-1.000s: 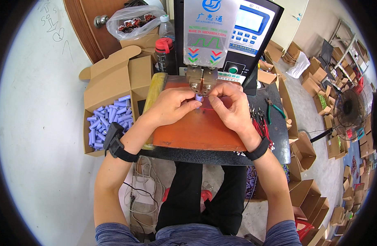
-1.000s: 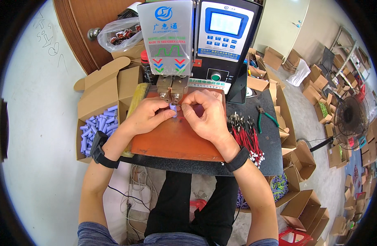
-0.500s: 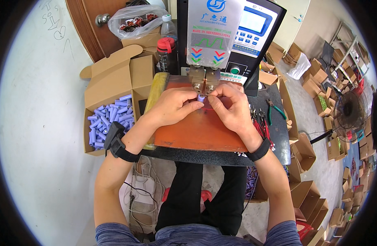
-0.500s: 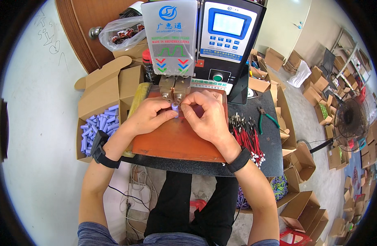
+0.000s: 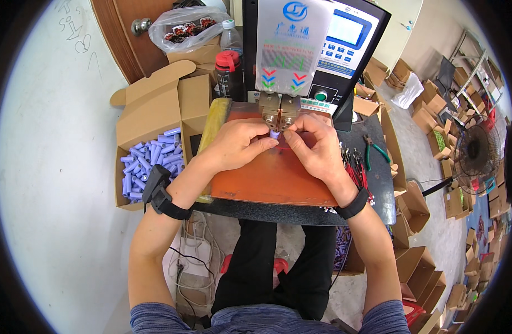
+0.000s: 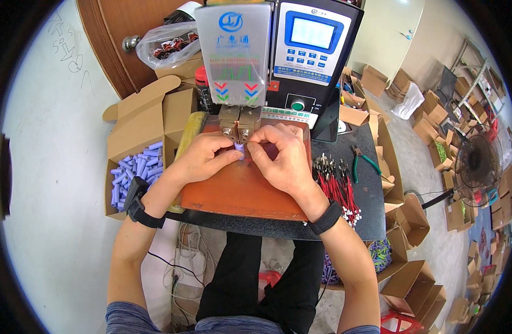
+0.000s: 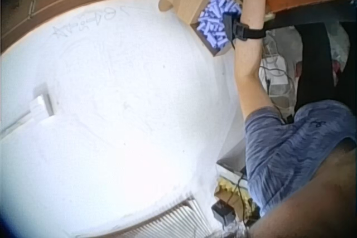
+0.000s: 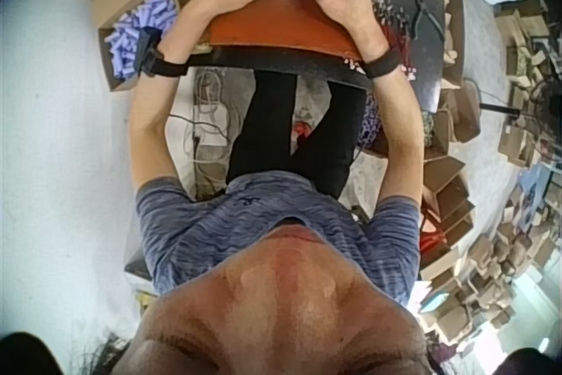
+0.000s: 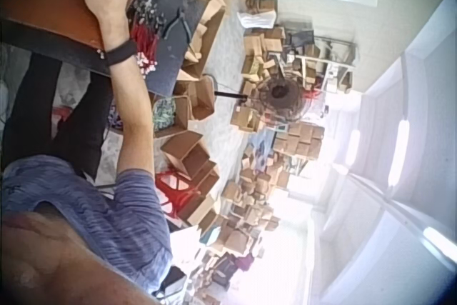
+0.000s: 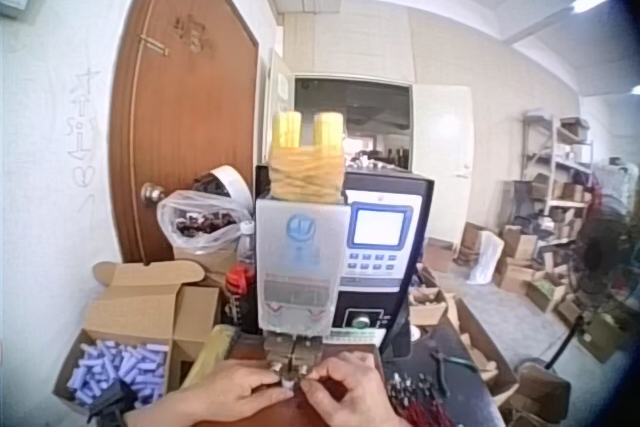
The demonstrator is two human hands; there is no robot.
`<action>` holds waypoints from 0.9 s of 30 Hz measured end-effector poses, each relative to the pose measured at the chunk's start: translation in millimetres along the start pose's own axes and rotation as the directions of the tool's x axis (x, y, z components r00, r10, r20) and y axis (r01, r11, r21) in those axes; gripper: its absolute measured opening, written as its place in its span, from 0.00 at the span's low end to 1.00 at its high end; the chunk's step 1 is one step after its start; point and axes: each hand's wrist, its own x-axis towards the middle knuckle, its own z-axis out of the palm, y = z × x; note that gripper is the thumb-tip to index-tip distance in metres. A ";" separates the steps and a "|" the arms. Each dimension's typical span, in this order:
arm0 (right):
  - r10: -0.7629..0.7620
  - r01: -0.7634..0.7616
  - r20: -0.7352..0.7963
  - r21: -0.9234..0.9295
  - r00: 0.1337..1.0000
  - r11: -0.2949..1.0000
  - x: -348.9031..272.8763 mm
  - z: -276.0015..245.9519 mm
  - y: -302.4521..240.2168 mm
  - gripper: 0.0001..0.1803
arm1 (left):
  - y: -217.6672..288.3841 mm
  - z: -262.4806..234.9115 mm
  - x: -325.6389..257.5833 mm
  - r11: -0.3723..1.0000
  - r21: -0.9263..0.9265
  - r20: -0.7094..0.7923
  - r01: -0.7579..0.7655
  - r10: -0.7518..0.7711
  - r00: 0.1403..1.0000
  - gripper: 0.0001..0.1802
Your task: Spot welding lithium-ion battery cells into packs using a dedicated welding machine.
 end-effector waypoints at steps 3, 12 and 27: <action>0.068 -0.068 0.025 0.022 0.997 0.997 -2.0 -0.9 2.6 0.03 | -3.7 6.0 2.2 0.997 -0.031 -0.054 -0.065 0.063 0.997 0.10; 0.092 -0.093 0.021 0.065 0.996 0.994 -4.0 -3.1 3.7 0.03 | -2.5 7.1 4.5 0.997 -0.016 -0.043 -0.074 0.073 0.996 0.14; 0.053 -0.054 0.019 0.072 0.998 0.996 0.2 3.8 -0.7 0.03 | -5.4 3.8 -1.2 0.993 -0.109 -0.053 -0.051 0.046 0.998 0.10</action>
